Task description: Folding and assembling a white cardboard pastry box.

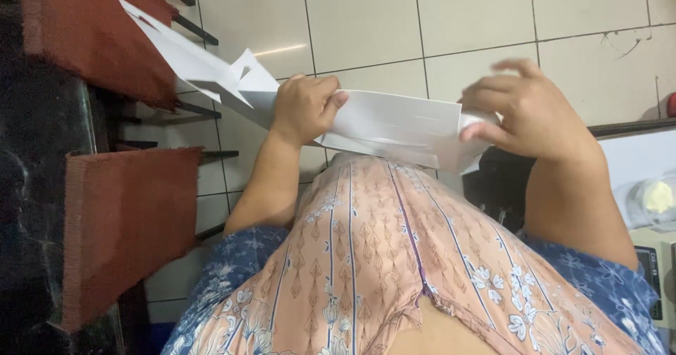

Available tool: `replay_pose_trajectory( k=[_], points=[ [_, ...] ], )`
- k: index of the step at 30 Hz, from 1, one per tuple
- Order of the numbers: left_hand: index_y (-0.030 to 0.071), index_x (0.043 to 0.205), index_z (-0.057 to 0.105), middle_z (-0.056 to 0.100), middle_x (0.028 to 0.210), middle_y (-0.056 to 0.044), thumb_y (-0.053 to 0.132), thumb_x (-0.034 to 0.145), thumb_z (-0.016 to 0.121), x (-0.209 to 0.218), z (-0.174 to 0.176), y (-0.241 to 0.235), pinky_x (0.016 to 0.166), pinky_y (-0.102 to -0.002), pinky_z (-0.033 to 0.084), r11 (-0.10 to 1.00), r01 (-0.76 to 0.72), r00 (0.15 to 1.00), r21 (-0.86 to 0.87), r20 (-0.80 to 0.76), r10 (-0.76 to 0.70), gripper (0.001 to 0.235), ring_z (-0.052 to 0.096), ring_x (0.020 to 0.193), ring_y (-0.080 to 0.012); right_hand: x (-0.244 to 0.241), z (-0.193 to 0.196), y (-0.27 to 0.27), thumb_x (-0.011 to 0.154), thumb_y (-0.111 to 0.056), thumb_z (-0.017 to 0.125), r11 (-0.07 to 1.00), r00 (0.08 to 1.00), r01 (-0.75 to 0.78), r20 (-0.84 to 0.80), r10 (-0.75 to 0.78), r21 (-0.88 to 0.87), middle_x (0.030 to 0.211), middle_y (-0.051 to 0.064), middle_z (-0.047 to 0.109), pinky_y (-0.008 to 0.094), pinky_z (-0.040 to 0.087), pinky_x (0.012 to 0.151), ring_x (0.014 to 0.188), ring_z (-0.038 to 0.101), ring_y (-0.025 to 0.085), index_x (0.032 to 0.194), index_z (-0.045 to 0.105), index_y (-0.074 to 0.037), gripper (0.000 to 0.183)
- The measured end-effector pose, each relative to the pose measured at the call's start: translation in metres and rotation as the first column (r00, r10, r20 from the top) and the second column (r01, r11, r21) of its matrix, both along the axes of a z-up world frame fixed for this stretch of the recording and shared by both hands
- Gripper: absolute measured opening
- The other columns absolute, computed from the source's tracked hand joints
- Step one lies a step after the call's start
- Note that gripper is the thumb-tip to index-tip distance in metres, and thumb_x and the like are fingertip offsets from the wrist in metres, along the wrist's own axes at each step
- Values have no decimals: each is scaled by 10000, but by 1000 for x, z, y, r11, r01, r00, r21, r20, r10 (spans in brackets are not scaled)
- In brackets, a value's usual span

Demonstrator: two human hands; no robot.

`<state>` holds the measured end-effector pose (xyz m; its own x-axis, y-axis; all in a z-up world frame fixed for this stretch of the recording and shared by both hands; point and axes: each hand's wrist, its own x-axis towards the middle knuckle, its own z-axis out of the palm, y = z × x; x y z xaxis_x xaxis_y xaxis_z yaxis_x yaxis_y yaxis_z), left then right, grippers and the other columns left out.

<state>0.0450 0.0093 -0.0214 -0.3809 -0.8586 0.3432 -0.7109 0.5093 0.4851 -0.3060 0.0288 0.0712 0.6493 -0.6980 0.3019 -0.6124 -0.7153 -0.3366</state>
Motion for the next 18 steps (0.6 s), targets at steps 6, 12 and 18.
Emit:
replay_pose_trajectory(
  k=[6,12,18],
  points=[
    [82,787,667,677,802,-149,435,988,542,-3,2,-29,752,-500,472,804,26,990,594,97,-104,425,620,797,-394,-12,-30,21,886,-403,793,989,954,139,-276,-118,56,670,62,685,409,535,640,685,674,267,853,799,-174,231],
    [84,812,668,656,815,-170,434,996,535,0,-50,-32,737,-505,477,786,113,982,608,50,-180,417,611,800,-406,5,0,44,838,-427,743,991,970,91,-233,-65,102,756,54,724,400,515,559,657,685,281,897,772,-133,301],
    [61,776,618,632,713,-155,346,1009,596,-15,-1,-1,636,-498,469,985,63,996,163,-80,-51,369,630,707,-411,-10,-27,47,994,-346,698,908,771,417,-510,-382,-50,958,31,738,509,444,962,939,711,221,1004,771,-178,184]
  ],
)
